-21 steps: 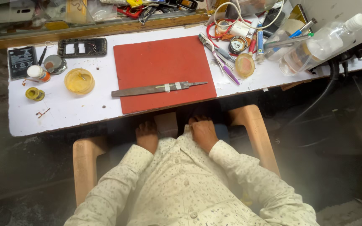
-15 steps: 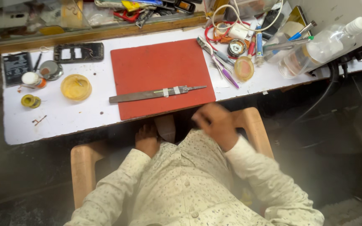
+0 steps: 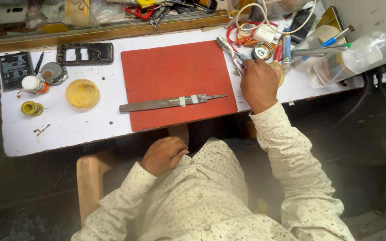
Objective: The person solders a small component held against a blade-like workpiece taped to a red mat on the bench. They pick up a hot-air tool with a hose and heat the joint while positioning it with tweezers, then apply flux with a brush and work on the joint with a blue-handled tool.
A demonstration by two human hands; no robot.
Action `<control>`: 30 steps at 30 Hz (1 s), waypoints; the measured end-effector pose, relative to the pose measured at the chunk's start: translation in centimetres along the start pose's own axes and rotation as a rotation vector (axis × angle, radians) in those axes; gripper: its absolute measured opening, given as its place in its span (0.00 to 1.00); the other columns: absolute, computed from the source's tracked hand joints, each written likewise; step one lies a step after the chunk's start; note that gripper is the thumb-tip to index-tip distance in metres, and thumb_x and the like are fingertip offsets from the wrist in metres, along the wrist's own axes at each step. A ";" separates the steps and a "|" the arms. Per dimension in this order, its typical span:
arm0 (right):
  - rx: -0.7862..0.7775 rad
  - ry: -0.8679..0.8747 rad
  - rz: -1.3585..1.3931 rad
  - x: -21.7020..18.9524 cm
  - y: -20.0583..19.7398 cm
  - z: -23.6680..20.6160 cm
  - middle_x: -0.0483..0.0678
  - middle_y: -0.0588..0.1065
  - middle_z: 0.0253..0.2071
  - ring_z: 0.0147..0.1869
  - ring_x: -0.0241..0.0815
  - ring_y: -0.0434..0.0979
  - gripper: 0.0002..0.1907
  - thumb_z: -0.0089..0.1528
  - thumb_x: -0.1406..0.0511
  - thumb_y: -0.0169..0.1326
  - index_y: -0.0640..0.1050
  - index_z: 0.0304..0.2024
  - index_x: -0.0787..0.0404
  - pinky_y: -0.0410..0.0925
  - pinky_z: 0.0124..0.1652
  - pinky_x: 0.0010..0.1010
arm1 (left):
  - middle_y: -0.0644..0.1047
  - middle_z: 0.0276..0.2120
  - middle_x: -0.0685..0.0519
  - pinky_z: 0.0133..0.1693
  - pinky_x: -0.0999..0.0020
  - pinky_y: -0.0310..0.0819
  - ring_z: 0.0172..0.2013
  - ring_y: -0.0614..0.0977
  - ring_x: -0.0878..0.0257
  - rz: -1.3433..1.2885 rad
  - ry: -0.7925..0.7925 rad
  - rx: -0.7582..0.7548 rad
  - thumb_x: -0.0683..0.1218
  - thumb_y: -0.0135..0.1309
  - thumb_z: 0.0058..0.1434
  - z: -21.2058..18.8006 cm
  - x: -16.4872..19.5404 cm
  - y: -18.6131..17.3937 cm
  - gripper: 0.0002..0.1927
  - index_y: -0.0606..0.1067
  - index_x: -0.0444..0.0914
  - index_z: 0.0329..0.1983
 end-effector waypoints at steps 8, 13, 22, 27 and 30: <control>-0.067 0.025 0.068 1.3 0.1 1.3 0.57 0.76 0.34 0.37 0.61 0.77 0.07 0.56 0.69 0.60 0.83 0.38 0.61 0.69 0.36 0.51 | 0.80 0.41 0.48 0.46 0.59 0.73 0.42 0.81 0.52 0.284 -0.022 0.700 0.37 0.64 0.61 -0.4 2.7 -8.0 0.09 0.77 0.36 0.43; -0.047 -0.134 -0.042 1.5 -0.7 2.0 0.58 0.74 0.37 0.39 0.59 0.76 0.05 0.59 0.73 0.55 0.81 0.36 0.63 0.70 0.37 0.48 | 0.66 0.60 0.40 0.64 0.48 0.62 0.64 0.66 0.44 0.485 -0.352 0.821 0.47 0.75 0.63 -0.8 -0.4 -12.9 0.37 0.64 0.34 0.66; 0.084 -0.184 0.025 3.4 -6.2 3.8 0.56 0.73 0.36 0.39 0.55 0.76 0.07 0.61 0.74 0.56 0.79 0.42 0.65 0.70 0.37 0.43 | 0.61 0.63 0.34 0.62 0.44 0.63 0.64 0.65 0.38 0.500 -0.537 0.814 0.52 0.80 0.55 -0.5 -4.1 -12.4 0.55 0.55 0.31 0.73; -0.004 0.348 1.557 3.2 -7.7 0.2 0.49 0.77 0.45 0.40 0.39 0.72 0.13 0.69 0.76 0.52 0.80 0.55 0.66 0.68 0.40 0.31 | 0.63 0.62 0.34 0.62 0.47 0.64 0.61 0.68 0.39 0.420 -0.621 0.838 0.52 0.79 0.55 -0.6 -5.4 -12.4 0.60 0.50 0.28 0.76; -0.013 0.420 1.993 1.4 -6.5 -3.0 0.50 0.76 0.40 0.38 0.41 0.77 0.11 0.66 0.76 0.53 0.76 0.52 0.65 0.74 0.40 0.34 | 0.66 0.60 0.37 0.61 0.45 0.63 0.59 0.70 0.40 0.425 -0.682 0.851 0.51 0.80 0.54 -0.1 -6.1 -12.4 0.61 0.50 0.27 0.76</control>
Point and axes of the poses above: each hand's wrist, its own z-axis towards the middle knuckle, its own y-axis out of the palm, x = y × z, the point moved 1 cm from there along z, towards the middle knuckle
